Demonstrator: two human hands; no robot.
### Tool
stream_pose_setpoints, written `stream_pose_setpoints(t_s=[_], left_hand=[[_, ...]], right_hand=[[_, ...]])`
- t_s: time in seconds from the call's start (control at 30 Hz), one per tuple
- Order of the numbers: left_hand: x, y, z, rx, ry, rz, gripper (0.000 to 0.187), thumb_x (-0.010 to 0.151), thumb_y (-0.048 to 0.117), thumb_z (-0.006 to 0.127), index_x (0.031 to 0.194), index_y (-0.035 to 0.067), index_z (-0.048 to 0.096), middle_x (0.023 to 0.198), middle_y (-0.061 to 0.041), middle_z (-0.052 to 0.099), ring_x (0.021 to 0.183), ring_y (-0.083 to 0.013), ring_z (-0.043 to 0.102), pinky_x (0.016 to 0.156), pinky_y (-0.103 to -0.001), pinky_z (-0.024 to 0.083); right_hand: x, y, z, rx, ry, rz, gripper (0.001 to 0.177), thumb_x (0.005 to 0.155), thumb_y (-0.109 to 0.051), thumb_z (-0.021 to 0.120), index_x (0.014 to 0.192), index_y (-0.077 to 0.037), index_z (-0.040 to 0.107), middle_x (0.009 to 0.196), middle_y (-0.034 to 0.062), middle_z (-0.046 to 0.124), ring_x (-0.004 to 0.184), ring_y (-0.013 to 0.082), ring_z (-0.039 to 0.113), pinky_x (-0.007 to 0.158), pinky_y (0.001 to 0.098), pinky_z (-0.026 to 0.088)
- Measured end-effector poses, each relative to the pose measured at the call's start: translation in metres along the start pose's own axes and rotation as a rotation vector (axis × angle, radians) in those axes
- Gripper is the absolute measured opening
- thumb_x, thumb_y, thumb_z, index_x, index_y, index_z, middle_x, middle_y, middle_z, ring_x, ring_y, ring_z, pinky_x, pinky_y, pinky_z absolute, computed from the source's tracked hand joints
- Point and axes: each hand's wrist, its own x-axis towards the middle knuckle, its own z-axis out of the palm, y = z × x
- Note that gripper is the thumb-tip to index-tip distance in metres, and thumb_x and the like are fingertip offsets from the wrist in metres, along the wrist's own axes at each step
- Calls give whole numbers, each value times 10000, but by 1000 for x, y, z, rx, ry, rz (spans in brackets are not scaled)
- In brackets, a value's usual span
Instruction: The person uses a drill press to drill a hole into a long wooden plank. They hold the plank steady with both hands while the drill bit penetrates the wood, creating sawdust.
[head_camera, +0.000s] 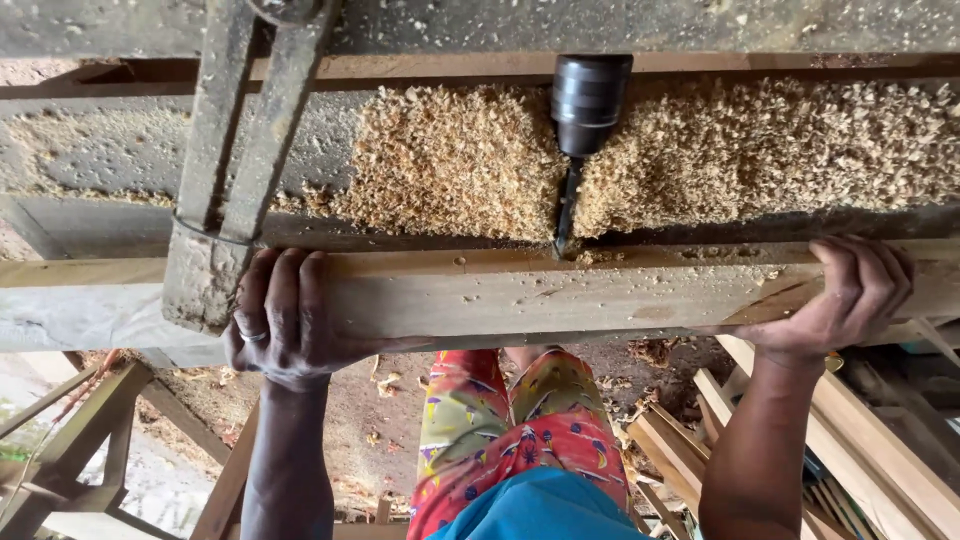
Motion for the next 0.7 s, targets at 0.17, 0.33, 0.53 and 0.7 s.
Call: stream_pose_setpoints(t_s=[0.17, 0.33, 0.53, 0.7], left_hand=[[4, 2, 0, 31, -6, 8, 909, 927, 797, 237, 982, 58, 764, 1000, -90, 771, 903, -285, 750, 641, -336, 494], [5, 2, 2, -37, 1, 6, 899, 921, 780, 304, 987, 9, 760, 1010, -144, 760, 893, -324, 739, 655, -402, 616], [-3, -2, 7, -39, 14, 0, 880, 905, 771, 358, 1014, 1, 772, 1018, -148, 778, 910, -346, 761, 662, -407, 643], [3, -1, 7, -53, 5, -14, 741, 957, 626, 359, 1008, 1, 753, 1017, -161, 759, 887, -338, 756, 652, -395, 638]], right_hand=[[-3, 7, 1, 16, -11, 26, 900, 979, -549, 230, 957, 208, 718, 1064, 297, 577, 1003, 452, 562, 907, 569, 507], [-14, 15, 3, 16, -10, 3, 1137, 891, -803, 158, 957, 182, 723, 1071, 294, 573, 1011, 438, 561, 905, 566, 488], [-5, 11, 7, 16, 3, 21, 1176, 844, -848, 171, 971, 193, 703, 1063, 289, 556, 1002, 439, 558, 914, 562, 492], [3, 7, 5, 2, -5, 17, 1213, 792, -896, 202, 960, 193, 710, 1049, 288, 564, 985, 452, 567, 925, 569, 487]])
